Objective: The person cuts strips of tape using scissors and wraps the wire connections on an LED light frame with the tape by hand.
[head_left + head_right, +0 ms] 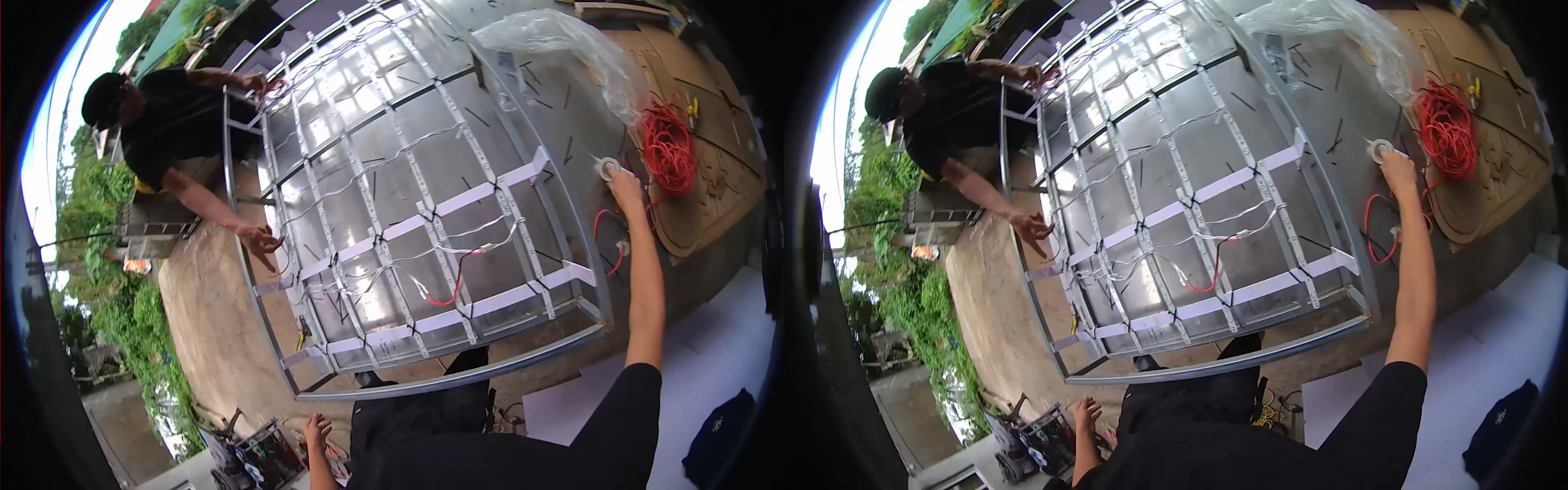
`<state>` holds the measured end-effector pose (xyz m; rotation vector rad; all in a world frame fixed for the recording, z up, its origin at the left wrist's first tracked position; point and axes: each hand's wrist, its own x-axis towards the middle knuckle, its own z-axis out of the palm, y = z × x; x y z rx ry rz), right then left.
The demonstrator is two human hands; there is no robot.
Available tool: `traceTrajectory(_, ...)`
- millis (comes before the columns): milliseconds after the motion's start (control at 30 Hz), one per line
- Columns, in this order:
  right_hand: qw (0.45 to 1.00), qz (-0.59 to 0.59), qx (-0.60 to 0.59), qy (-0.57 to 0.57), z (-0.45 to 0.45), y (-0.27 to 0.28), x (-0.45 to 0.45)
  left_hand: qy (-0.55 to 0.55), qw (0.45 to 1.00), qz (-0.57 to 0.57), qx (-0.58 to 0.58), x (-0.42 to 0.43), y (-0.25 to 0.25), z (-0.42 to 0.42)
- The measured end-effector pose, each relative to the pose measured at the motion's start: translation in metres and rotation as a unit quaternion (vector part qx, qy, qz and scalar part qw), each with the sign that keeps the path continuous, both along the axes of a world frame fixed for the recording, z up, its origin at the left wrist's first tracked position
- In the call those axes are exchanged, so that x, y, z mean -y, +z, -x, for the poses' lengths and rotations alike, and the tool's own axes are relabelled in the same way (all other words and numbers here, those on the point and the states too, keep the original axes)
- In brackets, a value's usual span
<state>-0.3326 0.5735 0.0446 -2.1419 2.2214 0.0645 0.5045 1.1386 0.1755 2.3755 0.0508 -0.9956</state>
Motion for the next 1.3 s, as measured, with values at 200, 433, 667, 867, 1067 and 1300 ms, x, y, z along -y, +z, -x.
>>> traceTrajectory(200, 0.983, -0.001, 0.181, -0.043, 0.035, 0.002, 0.012, 0.039, 0.995, 0.043, 0.086, 0.015, 0.027, 0.005)
traceTrajectory(433, 0.788, 0.202, 0.576, -0.081, -0.073, 0.199, -0.11, -0.134, 0.901, 0.075, 0.405, 0.072, 0.061, 0.008)
traceTrajectory(667, 0.727, -0.091, 0.68, -0.009, -0.395, 0.287, -0.257, -0.376, 0.81, 0.385, 0.234, 0.202, 0.173, 0.107)
traceTrajectory(867, 0.747, -0.243, 0.617, 0.049, -0.612, 0.336, -0.354, -0.569, 0.669, 0.471, 0.083, 0.184, 0.205, 0.035)
traceTrajectory(1067, 0.724, -0.242, 0.645, 0.04, -0.709, 0.347, -0.409, -0.578, 0.653, 0.487, -0.058, 0.15, 0.195, -0.078)
traceTrajectory(1300, 0.652, -0.223, 0.72, 0.083, -0.74, 0.351, -0.435, -0.462, 0.604, 0.54, -0.359, 0.133, 0.18, -0.107)
